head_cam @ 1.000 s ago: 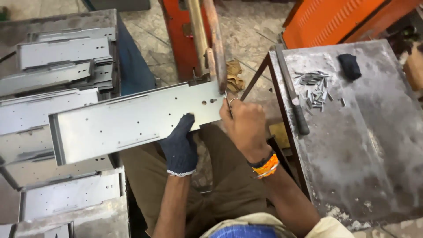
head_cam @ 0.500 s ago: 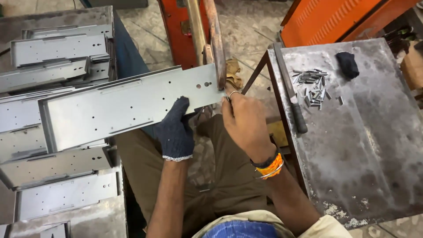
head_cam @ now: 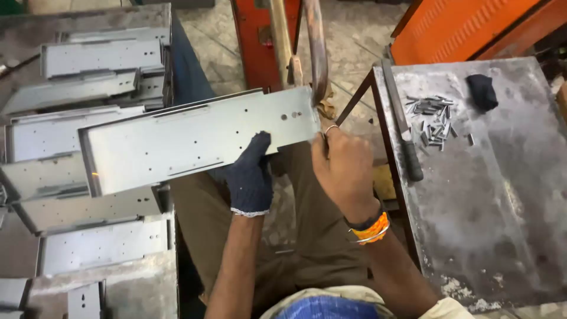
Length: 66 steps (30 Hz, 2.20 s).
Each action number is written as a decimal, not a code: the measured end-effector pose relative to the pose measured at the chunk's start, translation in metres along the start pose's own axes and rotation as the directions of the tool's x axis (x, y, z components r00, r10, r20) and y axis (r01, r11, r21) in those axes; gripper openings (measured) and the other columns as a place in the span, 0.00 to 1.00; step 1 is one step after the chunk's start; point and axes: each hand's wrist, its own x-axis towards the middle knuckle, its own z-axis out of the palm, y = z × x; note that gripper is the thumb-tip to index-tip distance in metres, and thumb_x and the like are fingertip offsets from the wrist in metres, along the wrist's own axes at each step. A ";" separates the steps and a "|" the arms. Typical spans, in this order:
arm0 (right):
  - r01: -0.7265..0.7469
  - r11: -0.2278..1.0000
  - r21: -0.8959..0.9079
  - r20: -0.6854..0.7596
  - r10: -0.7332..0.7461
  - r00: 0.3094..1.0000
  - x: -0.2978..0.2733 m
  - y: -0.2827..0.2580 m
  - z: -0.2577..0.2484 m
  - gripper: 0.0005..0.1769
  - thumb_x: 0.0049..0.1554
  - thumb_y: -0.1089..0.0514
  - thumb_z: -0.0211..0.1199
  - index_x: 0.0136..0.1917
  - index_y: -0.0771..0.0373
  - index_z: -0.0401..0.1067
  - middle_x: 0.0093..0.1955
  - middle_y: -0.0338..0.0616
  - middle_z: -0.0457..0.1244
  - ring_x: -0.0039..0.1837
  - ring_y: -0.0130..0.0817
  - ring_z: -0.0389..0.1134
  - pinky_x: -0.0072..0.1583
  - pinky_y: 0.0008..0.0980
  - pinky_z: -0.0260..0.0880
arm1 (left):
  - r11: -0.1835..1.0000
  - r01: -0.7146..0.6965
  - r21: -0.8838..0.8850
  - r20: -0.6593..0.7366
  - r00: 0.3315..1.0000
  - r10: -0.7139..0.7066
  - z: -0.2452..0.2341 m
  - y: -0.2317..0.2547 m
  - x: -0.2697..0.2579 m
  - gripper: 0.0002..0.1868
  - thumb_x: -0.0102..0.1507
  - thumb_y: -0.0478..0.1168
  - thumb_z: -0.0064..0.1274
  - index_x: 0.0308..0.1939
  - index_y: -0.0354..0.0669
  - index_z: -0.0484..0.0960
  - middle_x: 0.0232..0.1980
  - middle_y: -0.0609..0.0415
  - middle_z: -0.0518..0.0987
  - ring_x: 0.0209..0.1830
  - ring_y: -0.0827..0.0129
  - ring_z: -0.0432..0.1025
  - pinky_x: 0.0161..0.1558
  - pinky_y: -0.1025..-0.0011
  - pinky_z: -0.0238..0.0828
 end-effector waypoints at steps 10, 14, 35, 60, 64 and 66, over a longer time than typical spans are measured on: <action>0.409 0.909 0.078 0.490 -0.393 0.779 -0.045 -0.055 0.147 0.15 0.56 0.51 0.62 0.34 0.61 0.78 0.33 0.57 0.67 0.38 0.57 0.71 0.42 0.54 0.69 | 0.437 0.247 -0.865 -0.378 0.252 -0.891 -0.095 -0.058 -0.097 0.15 0.61 0.27 0.58 0.53 0.30 0.83 0.54 0.50 0.84 0.51 0.59 0.78 0.54 0.59 0.77; 0.460 0.794 0.398 0.539 -0.608 0.583 -0.080 -0.107 0.160 0.15 0.53 0.50 0.63 0.32 0.62 0.77 0.32 0.57 0.67 0.39 0.59 0.70 0.42 0.56 0.67 | 0.251 0.073 -0.965 -0.255 -0.046 -0.966 -0.170 -0.181 -0.218 0.12 0.60 0.35 0.55 0.47 0.35 0.83 0.47 0.46 0.84 0.47 0.55 0.79 0.52 0.60 0.81; 0.340 0.793 0.506 0.563 -0.602 0.566 -0.088 -0.138 0.182 0.16 0.58 0.48 0.63 0.36 0.61 0.77 0.34 0.54 0.68 0.42 0.57 0.70 0.45 0.55 0.67 | 0.397 0.778 -0.487 -0.512 0.113 -0.851 -0.248 -0.199 -0.163 0.11 0.61 0.34 0.57 0.30 0.25 0.80 0.25 0.45 0.79 0.20 0.64 0.73 0.23 0.68 0.68; -0.358 0.658 0.663 0.582 -0.152 0.799 -0.039 0.074 0.167 0.13 0.65 0.56 0.58 0.48 0.67 0.76 0.36 0.43 0.70 0.33 0.27 0.69 0.35 0.25 0.65 | 0.901 -0.016 0.434 -0.174 0.980 0.101 -0.173 -0.111 -0.090 0.23 0.58 0.24 0.57 0.56 0.44 0.83 0.54 0.44 0.82 0.59 0.50 0.75 0.64 0.55 0.71; -0.441 0.538 0.718 0.520 0.006 0.854 -0.053 0.134 0.137 0.11 0.65 0.58 0.55 0.55 0.66 0.72 0.40 0.43 0.71 0.36 0.27 0.70 0.35 0.23 0.64 | 0.943 -0.043 0.330 -0.033 0.998 0.057 -0.110 -0.114 -0.081 0.21 0.56 0.23 0.57 0.53 0.40 0.86 0.55 0.44 0.84 0.60 0.52 0.77 0.67 0.57 0.69; -0.511 0.462 0.725 0.461 0.225 0.858 -0.067 0.169 0.116 0.09 0.65 0.60 0.54 0.57 0.66 0.67 0.43 0.42 0.71 0.40 0.27 0.73 0.37 0.22 0.66 | 0.993 -0.002 0.118 0.069 0.998 -0.006 -0.074 -0.113 -0.079 0.26 0.56 0.20 0.52 0.56 0.38 0.84 0.59 0.42 0.83 0.63 0.53 0.76 0.66 0.60 0.71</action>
